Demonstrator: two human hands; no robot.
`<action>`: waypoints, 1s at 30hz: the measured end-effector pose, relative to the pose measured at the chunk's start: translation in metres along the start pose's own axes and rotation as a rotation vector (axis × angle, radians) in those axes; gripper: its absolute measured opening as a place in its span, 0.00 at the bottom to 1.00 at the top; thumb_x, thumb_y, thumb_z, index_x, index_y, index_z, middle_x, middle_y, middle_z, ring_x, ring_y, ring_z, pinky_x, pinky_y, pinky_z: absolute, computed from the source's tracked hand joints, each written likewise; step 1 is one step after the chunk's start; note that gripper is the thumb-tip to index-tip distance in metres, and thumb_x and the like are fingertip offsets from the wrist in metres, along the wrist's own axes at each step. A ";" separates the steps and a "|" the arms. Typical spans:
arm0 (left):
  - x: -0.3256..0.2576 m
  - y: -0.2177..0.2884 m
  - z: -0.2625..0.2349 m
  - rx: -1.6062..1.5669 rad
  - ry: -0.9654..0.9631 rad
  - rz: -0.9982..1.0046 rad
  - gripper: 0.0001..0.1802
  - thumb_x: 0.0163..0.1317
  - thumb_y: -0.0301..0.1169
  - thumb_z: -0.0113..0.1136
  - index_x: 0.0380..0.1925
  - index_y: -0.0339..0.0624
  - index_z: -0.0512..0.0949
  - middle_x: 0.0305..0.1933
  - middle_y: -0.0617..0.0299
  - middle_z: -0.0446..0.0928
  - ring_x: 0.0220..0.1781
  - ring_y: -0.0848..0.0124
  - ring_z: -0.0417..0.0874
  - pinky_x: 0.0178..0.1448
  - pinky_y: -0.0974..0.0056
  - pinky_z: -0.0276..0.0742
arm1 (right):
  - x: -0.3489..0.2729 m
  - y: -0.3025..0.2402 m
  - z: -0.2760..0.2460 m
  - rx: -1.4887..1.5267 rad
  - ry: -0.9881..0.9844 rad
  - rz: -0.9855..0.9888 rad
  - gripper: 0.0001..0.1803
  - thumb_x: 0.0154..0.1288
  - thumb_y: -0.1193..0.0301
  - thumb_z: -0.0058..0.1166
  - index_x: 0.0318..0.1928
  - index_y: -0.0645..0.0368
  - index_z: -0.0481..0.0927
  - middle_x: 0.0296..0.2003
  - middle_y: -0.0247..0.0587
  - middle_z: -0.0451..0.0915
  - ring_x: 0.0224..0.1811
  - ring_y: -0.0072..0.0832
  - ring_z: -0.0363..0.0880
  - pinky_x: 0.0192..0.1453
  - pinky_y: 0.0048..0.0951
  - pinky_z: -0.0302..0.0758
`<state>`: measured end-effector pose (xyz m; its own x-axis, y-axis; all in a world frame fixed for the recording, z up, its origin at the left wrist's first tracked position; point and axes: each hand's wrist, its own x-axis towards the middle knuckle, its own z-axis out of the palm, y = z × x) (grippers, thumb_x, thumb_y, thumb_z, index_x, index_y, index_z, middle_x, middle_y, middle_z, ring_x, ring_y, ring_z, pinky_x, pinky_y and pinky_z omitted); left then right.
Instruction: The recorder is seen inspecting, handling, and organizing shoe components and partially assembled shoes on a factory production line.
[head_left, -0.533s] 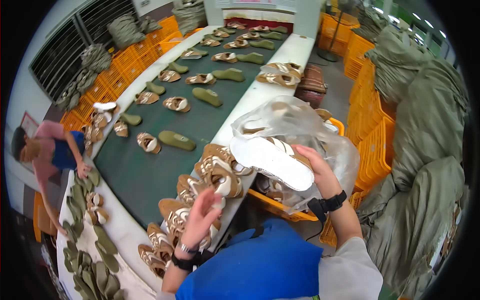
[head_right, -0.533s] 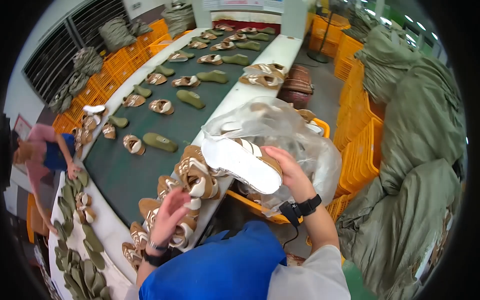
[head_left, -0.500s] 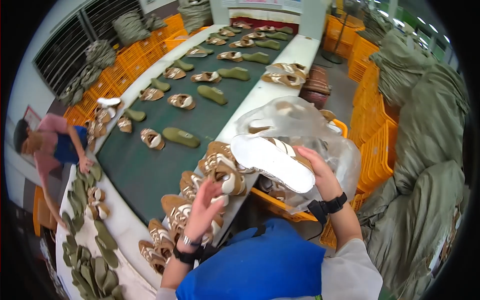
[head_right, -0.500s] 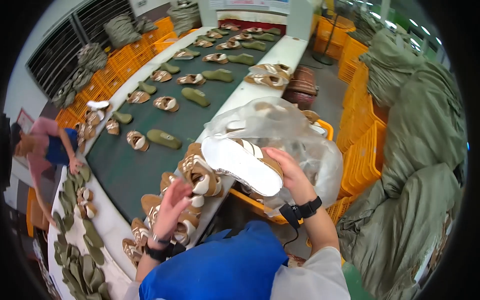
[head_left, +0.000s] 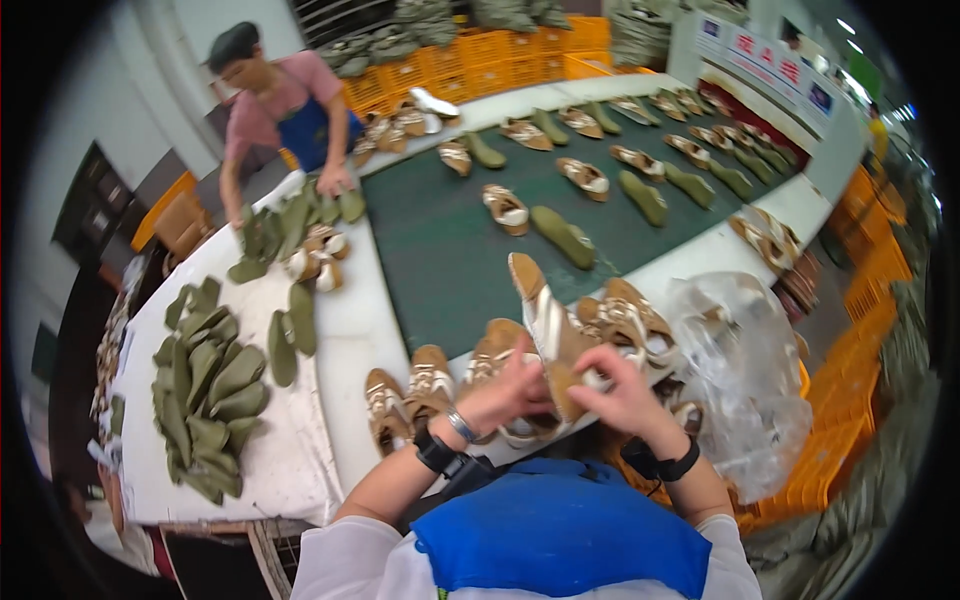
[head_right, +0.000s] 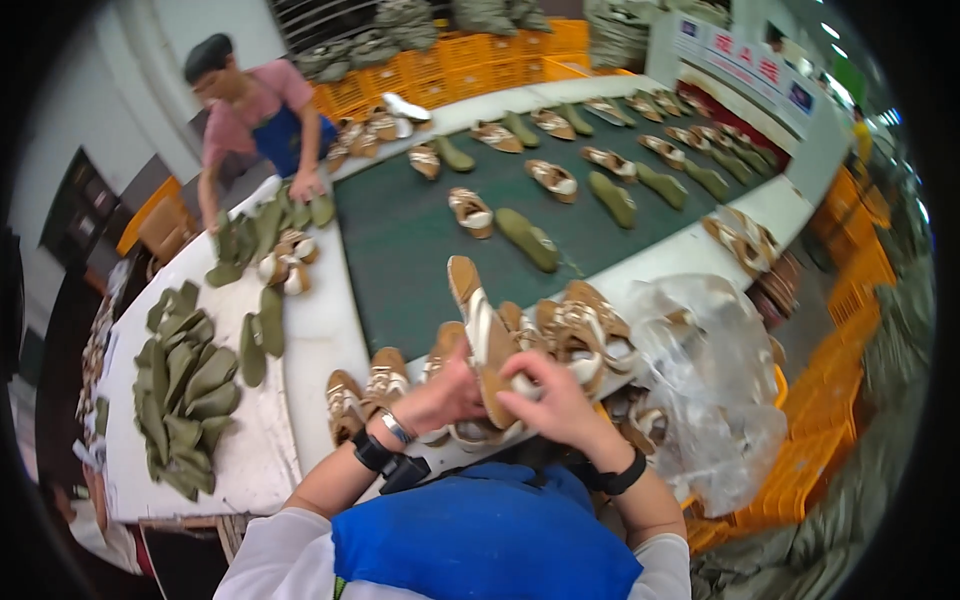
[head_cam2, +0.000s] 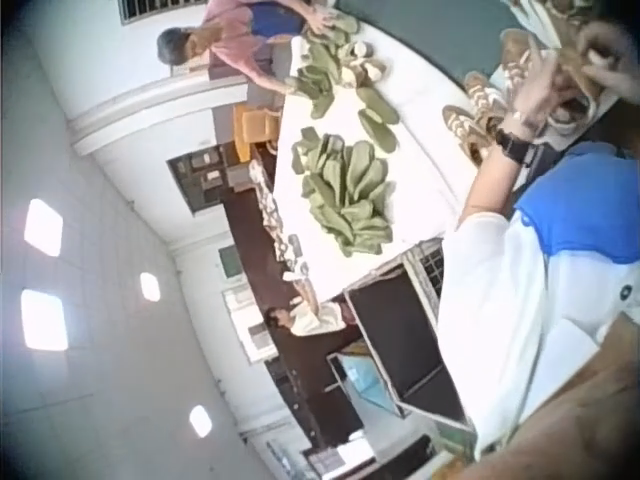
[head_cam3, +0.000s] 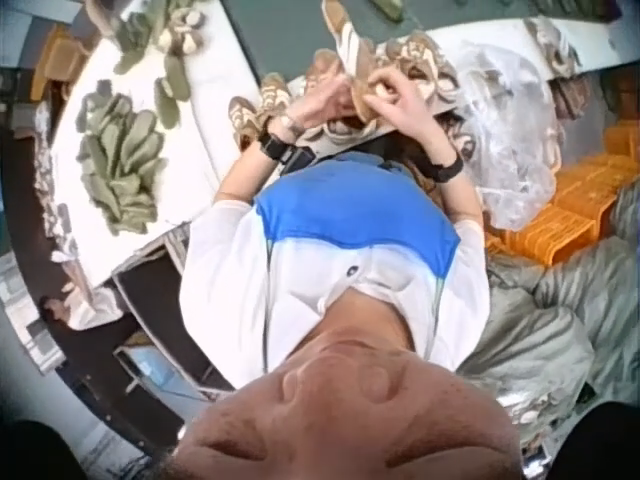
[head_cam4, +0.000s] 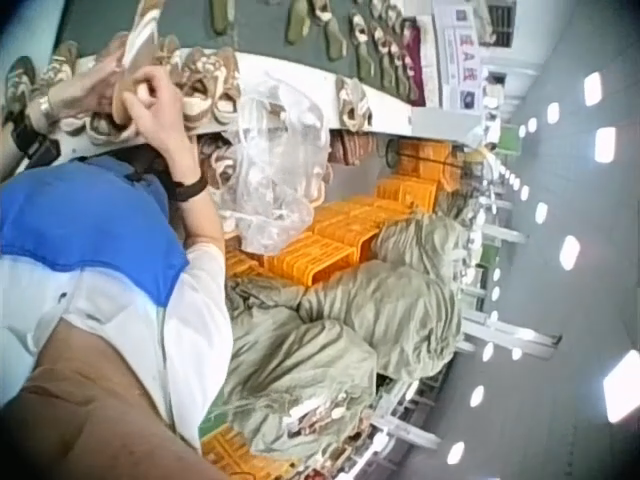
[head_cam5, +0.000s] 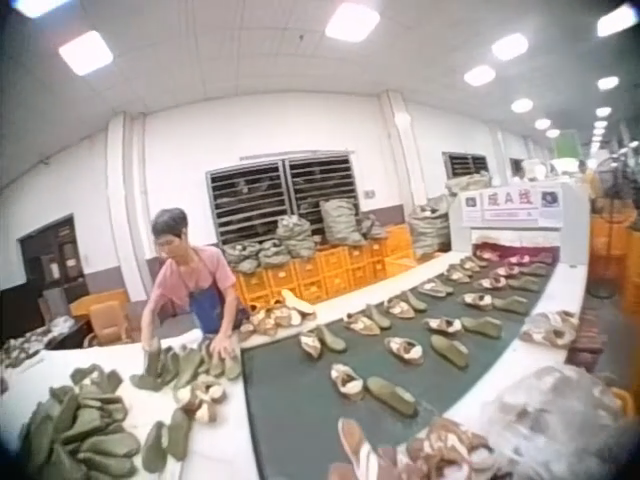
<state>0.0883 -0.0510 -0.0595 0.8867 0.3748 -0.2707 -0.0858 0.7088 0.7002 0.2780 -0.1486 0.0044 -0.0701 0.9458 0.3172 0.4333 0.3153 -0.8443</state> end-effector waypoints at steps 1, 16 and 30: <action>-0.011 -0.001 0.006 -0.002 0.092 0.107 0.38 0.63 0.46 0.51 0.65 0.57 0.41 0.58 0.64 0.63 0.56 0.70 0.69 0.58 0.55 0.68 | 0.013 -0.005 0.020 -0.044 -0.108 -0.036 0.19 0.52 0.74 0.57 0.45 0.60 0.69 0.35 0.41 0.76 0.39 0.33 0.77 0.44 0.29 0.72; -0.176 0.161 -0.315 -0.674 0.727 0.845 0.48 0.56 0.62 0.47 0.66 0.42 0.43 0.62 0.39 0.54 0.60 0.49 0.65 0.62 0.49 0.65 | -0.005 0.023 0.026 -0.111 0.206 0.260 0.15 0.54 0.78 0.52 0.44 0.64 0.74 0.38 0.41 0.78 0.33 0.24 0.77 0.38 0.23 0.73; -0.095 0.080 -0.038 0.201 0.508 0.461 0.19 0.63 0.34 0.50 0.52 0.38 0.66 0.39 0.60 0.75 0.40 0.71 0.76 0.48 0.67 0.75 | -0.203 0.241 -0.176 -0.646 0.010 1.473 0.14 0.46 0.72 0.54 0.35 0.64 0.80 0.35 0.57 0.80 0.37 0.45 0.81 0.38 0.40 0.76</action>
<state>-0.0197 -0.0071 -0.0024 0.4551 0.8763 -0.1578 -0.2724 0.3057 0.9123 0.5544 -0.2787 -0.1878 0.7346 0.3796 -0.5623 0.4030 -0.9109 -0.0885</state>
